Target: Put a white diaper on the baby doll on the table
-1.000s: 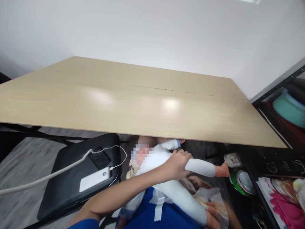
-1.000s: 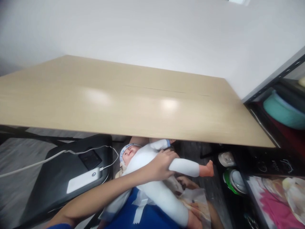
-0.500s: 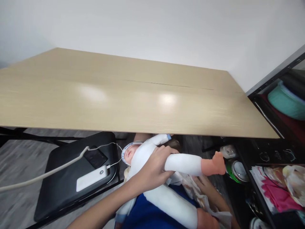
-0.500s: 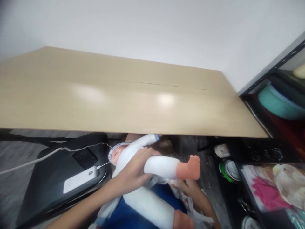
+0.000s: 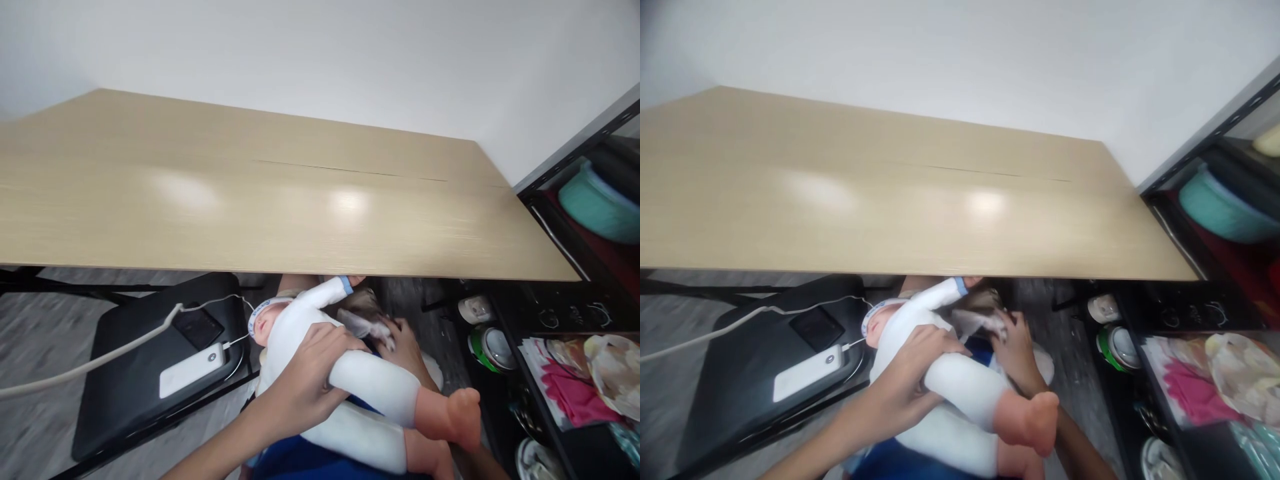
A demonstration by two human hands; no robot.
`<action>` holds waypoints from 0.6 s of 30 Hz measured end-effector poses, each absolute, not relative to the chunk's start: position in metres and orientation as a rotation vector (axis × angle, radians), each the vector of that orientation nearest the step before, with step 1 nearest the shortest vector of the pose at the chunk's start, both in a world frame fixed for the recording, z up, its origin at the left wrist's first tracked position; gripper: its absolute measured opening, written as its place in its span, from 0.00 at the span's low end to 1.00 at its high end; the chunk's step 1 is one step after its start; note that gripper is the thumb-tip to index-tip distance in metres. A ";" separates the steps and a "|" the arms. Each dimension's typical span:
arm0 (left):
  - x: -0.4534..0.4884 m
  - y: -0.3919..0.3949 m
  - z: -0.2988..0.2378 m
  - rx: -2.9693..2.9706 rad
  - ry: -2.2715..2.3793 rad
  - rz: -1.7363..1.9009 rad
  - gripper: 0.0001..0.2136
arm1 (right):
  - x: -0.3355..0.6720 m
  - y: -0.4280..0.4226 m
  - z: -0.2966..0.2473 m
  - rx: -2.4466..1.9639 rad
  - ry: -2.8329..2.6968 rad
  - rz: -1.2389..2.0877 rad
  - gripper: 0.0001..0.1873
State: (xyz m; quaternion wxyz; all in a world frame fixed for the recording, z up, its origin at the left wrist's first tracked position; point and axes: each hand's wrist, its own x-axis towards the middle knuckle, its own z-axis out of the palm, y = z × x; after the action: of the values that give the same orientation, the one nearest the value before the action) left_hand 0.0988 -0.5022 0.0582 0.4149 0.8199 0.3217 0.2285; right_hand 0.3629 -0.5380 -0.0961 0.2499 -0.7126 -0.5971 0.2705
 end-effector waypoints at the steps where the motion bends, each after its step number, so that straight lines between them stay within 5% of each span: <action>1: 0.099 -0.503 0.057 2.065 0.805 0.576 0.17 | 0.358 -0.524 -0.097 -1.957 -1.634 0.683 0.29; 7: 0.101 -0.508 0.050 2.090 0.787 0.590 0.19 | 0.323 -0.459 -0.111 -2.032 -1.766 0.439 0.30; 18: 0.118 -0.510 0.025 2.265 0.712 0.358 0.21 | 0.304 -0.444 -0.151 -2.030 -1.963 0.681 0.23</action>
State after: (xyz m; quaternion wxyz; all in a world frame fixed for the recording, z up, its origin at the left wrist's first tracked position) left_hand 0.1180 -0.5105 0.0252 0.3618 0.8795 0.2762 0.1389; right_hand 0.3041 -0.4440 -0.1506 0.1179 -0.6939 -0.6710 0.2329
